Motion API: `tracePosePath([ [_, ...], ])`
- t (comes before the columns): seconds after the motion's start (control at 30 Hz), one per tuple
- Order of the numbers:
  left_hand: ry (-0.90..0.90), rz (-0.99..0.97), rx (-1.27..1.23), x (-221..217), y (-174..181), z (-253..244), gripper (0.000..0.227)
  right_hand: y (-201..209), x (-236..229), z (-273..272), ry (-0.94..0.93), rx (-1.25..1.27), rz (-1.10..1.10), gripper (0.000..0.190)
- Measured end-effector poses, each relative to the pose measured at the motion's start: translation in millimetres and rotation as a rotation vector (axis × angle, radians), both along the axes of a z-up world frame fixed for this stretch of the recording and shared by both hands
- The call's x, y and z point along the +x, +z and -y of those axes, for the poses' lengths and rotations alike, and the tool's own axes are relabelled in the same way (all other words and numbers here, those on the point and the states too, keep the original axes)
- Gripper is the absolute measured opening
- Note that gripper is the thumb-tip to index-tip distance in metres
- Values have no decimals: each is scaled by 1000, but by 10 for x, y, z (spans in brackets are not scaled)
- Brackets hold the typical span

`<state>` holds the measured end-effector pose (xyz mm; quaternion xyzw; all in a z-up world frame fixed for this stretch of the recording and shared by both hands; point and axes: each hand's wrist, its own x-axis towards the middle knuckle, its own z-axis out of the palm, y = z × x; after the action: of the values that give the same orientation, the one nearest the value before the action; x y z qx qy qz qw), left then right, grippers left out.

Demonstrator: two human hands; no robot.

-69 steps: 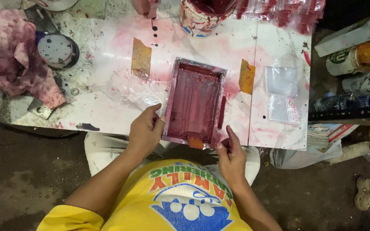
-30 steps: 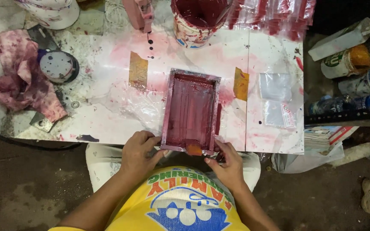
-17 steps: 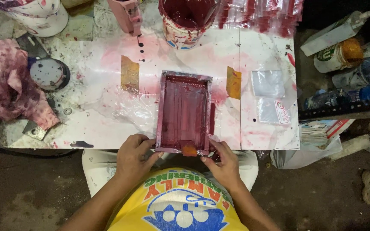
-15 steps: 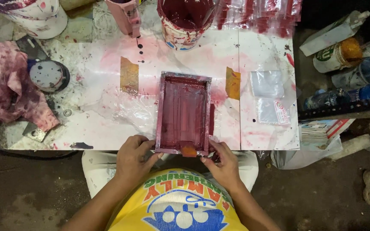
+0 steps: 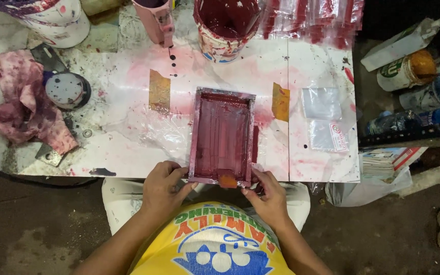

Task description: The person spreads a thick red substance inside a rectangular tray using a small tool. They repeatedly smooth the surface and scrape the sides to ensure even coverage.

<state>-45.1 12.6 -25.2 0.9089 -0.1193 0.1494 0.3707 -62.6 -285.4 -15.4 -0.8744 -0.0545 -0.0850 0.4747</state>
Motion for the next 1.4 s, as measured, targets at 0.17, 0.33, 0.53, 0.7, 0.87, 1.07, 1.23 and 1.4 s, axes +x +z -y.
tracePosePath([
  [0.17, 10, 10, -18, -8, -2, 7, 31, -14, -3, 5, -5, 14, -1, 49],
  [0.33, -11, -15, -24, -3, 41, 4, 28, -7, -5, -13, -15, 15, 1, 47],
  [0.53, 11, 18, 16, -6, -75, 8, 30, -67, -18, 37, -15, 8, -36, 47],
  [0.7, 10, -13, 5, -10, -24, 11, 27, -61, -13, 35, -8, -5, -48, 48],
  [0.87, 2, -8, 17, -7, -13, -2, 28, -41, -18, 45, -4, 6, -36, 49],
  [1.07, -2, -24, 25, -1, 17, 1, 28, -50, -31, 48, 3, 11, -15, 49],
  [1.23, -3, -20, 18, 0, -8, -4, 27, -53, -33, 54, 5, 14, -17, 47],
  [1.4, 2, 8, 35, -4, -78, -15, 29, 30, -29, 17, 6, 16, -24, 47],
])
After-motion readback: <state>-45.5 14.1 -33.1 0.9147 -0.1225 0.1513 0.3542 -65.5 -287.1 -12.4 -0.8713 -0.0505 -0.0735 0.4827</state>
